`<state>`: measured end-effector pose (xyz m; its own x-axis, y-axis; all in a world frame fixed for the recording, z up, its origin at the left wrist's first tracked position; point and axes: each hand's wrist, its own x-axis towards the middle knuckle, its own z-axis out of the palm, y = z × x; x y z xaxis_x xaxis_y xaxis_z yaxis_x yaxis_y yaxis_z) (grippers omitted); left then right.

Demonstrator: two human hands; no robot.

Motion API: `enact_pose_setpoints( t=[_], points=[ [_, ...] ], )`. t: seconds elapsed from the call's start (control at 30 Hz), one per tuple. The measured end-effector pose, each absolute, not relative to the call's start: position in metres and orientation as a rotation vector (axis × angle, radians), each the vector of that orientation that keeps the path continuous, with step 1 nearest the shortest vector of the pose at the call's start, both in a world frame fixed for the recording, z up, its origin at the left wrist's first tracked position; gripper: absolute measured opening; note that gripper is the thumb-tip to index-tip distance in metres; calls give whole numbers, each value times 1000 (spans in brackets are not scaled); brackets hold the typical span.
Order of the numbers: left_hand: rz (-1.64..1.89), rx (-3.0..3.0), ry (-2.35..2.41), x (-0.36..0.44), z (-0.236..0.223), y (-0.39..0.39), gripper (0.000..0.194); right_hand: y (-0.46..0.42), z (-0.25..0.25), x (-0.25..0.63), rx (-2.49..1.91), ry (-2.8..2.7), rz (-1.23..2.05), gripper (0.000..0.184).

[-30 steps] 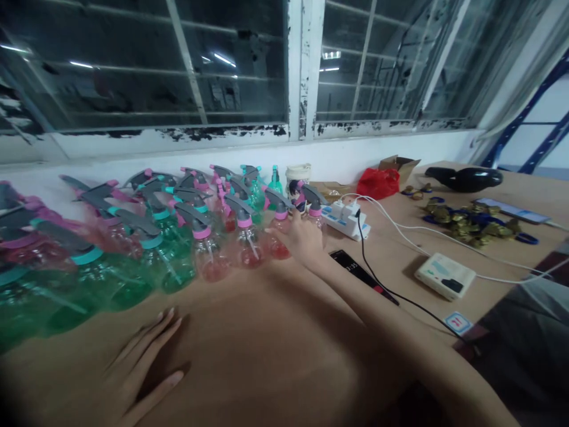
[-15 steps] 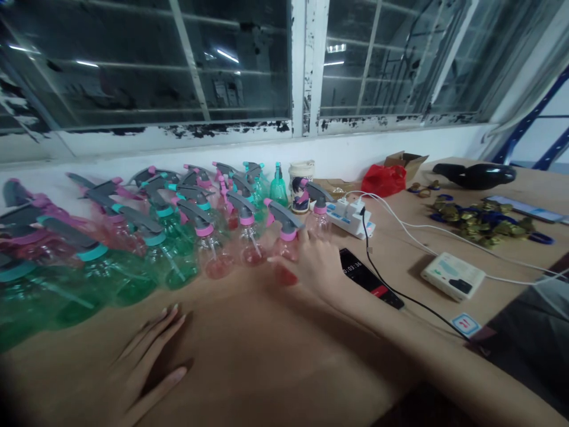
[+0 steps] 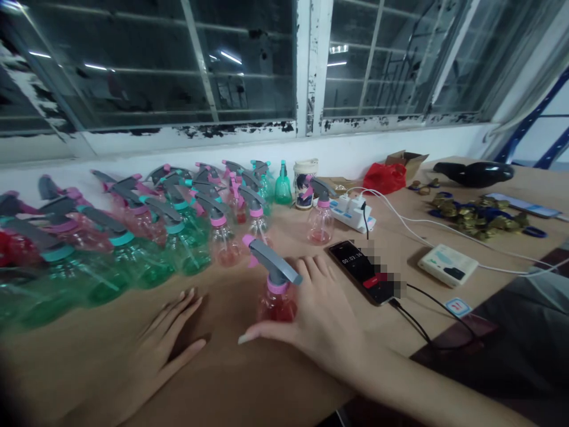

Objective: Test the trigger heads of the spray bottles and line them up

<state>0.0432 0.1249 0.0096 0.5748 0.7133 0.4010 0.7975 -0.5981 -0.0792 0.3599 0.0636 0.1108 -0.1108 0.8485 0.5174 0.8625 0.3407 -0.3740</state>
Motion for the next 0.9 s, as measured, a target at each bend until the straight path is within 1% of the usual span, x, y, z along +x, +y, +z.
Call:
enact_pose_setpoints(
  t=[0.1,0.13,0.2,0.3,0.37,0.47,0.6,0.77,0.9],
  points=[
    [-473,-2557,-1243,45,12,125,64,79,122,362,-1210,-1913,427,79],
    [-464,-2557,-1243,45,13,124,64,85,123,361,-1118,-1854,597,74],
    [-445,-2554,-1252,46,15,123,65,96,124,359,-1047,-1741,839,61],
    [-417,-2556,-1266,48,18,121,66,110,123,354,-1000,-1639,1000,47],
    [-403,-2557,-1274,50,21,119,65,116,123,353,-915,-1668,1086,45],
    [-403,-2558,-1275,52,23,117,65,119,126,351,-866,-1779,1138,40],
    [-424,-2565,-1265,51,22,116,64,117,129,344,-1004,-1749,1018,27],
    [-416,-2556,-1262,50,18,116,63,121,123,334,-1060,-1609,1033,27],
    [-399,-2549,-1259,51,20,116,64,127,115,334,-1108,-1564,990,23]
  ],
)
